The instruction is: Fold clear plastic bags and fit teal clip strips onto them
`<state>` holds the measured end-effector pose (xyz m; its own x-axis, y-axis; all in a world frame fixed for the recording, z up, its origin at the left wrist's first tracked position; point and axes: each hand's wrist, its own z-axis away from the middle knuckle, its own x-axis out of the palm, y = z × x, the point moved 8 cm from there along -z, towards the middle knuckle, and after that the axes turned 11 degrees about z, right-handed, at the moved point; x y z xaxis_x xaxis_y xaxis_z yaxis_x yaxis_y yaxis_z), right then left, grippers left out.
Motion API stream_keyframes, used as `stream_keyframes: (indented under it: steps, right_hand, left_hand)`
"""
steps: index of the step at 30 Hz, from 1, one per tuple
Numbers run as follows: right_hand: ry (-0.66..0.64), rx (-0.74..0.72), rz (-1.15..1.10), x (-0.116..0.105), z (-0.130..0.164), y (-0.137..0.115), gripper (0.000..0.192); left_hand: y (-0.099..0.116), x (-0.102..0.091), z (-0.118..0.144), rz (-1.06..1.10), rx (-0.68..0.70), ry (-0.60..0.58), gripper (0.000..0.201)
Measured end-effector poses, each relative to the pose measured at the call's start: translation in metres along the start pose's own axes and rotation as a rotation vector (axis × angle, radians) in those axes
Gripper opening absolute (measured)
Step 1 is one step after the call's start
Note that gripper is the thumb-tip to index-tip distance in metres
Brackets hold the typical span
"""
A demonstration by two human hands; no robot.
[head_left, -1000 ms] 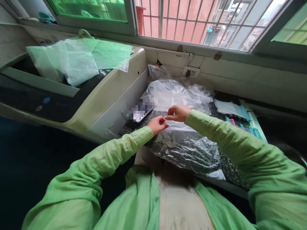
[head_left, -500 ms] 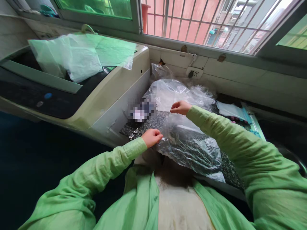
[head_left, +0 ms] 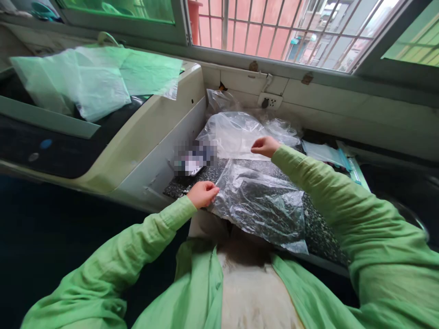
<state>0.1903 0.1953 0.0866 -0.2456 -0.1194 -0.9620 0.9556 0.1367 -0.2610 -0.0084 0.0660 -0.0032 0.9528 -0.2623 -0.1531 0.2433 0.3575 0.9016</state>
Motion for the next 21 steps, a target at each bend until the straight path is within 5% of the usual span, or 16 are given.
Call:
stream_keyframes:
  steps: [3,7,10,13,17,21]
  right_hand:
    - [-0.083,-0.076,0.245,0.009,0.012,0.021,0.021]
    - [-0.159,-0.069,0.331,0.03,0.032,0.044,0.018]
    - [-0.184,-0.055,0.362,0.043,0.042,0.048,0.02]
    - [-0.199,-0.035,0.392,0.048,0.046,0.048,0.023]
    - [-0.223,-0.02,0.426,0.052,0.049,0.047,0.023]
    - [-0.241,-0.031,0.434,0.055,0.052,0.047,0.022]
  left_hand:
    - [0.012,-0.016,0.0,-0.251,0.148,0.056,0.019]
    - [0.045,-0.026,0.032,-0.715,0.638,0.34,0.023]
    - [0.053,0.008,0.076,-0.812,1.083,0.303,0.018]
    - [0.038,0.057,0.107,-0.827,1.346,0.148,0.016]
    - [0.015,0.106,0.114,-0.872,1.459,0.121,0.023]
    - [0.007,0.123,0.11,-0.9,1.483,0.151,0.014]
